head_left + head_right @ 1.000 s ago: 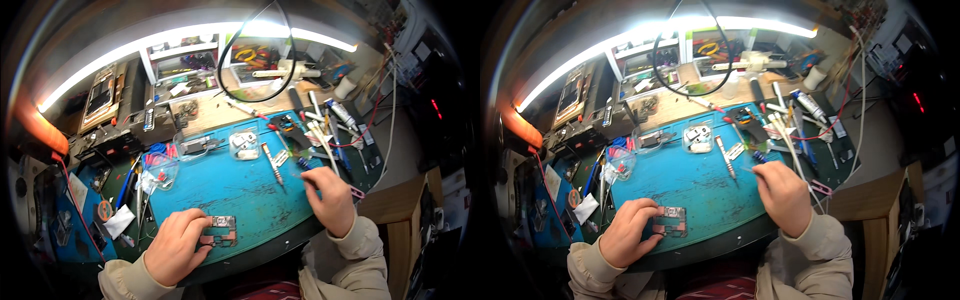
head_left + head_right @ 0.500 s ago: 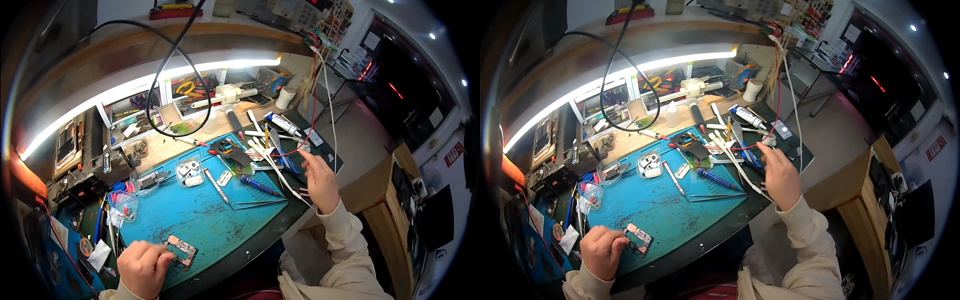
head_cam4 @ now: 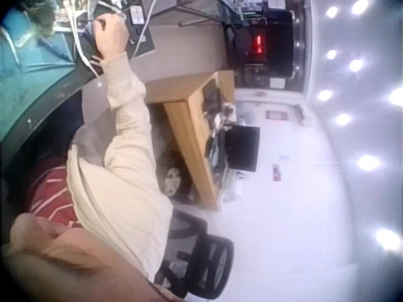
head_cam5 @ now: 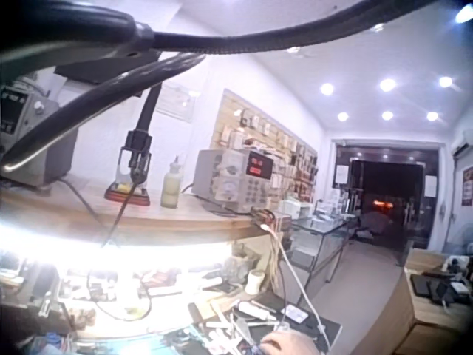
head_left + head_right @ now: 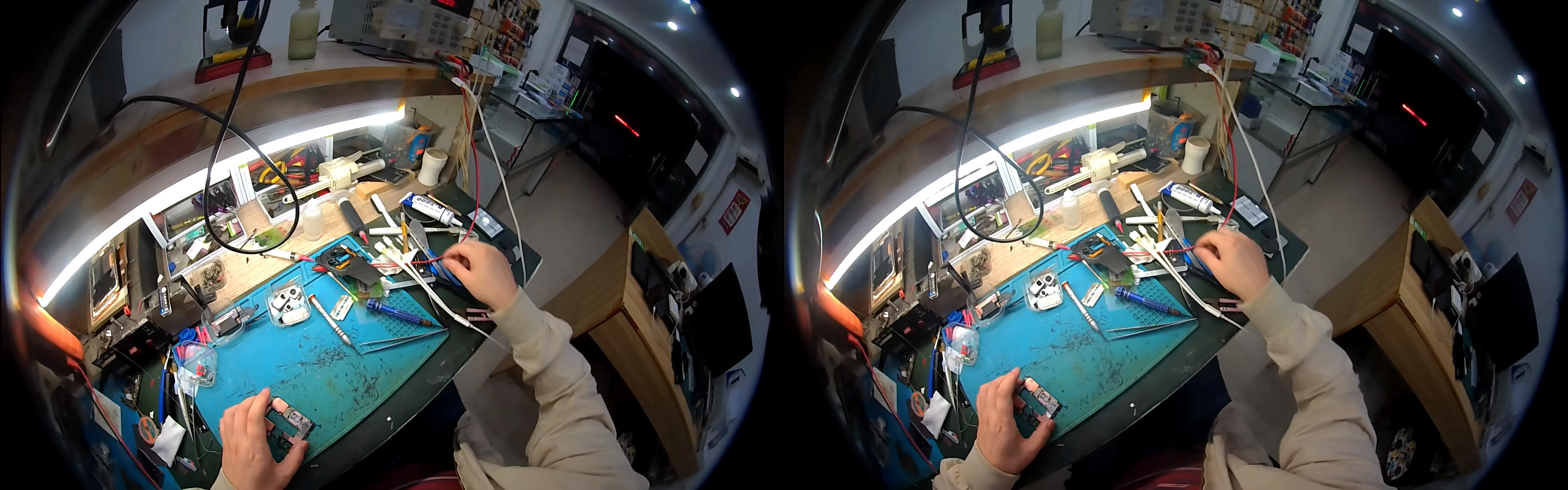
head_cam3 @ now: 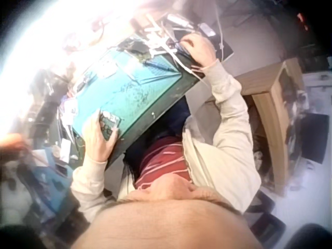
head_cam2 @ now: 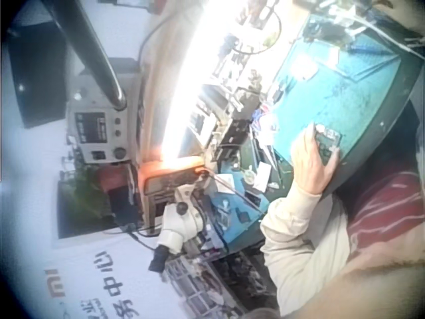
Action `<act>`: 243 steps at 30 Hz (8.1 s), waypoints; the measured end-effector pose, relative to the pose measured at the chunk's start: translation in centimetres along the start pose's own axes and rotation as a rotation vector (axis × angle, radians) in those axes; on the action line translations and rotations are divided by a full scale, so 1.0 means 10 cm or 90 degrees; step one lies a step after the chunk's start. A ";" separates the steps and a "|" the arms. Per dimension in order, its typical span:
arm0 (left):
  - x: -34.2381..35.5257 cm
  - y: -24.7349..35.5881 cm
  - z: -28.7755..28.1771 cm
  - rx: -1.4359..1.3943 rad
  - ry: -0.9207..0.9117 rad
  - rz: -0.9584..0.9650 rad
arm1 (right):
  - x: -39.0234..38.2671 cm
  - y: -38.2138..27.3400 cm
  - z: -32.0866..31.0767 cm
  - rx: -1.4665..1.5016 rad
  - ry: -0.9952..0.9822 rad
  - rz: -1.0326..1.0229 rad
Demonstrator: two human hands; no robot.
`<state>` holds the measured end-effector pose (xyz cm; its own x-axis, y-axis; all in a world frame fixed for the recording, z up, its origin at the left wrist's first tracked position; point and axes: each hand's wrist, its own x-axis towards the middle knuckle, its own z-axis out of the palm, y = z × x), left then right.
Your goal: The person works on a small electronic circuit board, using tweezers to remove a component and a brush to clean the surface. They then apply a liquid from a bottle onto the board and continue cleaning with the brush.
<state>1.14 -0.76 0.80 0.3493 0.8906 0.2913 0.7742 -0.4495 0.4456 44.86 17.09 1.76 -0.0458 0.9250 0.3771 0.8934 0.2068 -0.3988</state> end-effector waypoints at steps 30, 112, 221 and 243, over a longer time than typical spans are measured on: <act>0.09 -0.08 0.07 -0.085 0.010 0.013 | 0.30 -0.31 -0.20 0.706 0.098 0.036; -0.01 0.07 -0.16 -0.079 -0.086 -0.146 | -1.14 -1.94 0.57 0.498 -0.379 -0.198; -0.21 0.05 -0.29 -0.013 -0.003 -0.012 | -1.08 -1.65 0.57 0.671 -0.468 -0.188; -0.11 -0.17 -0.12 0.007 -0.017 -0.017 | -0.99 -1.74 0.58 0.564 -0.415 -0.119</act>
<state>-1.17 -1.06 0.74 0.3419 0.9042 0.2562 0.7893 -0.4242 0.4440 27.19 6.15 0.14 -0.6041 0.7922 0.0870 0.2252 0.2744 -0.9349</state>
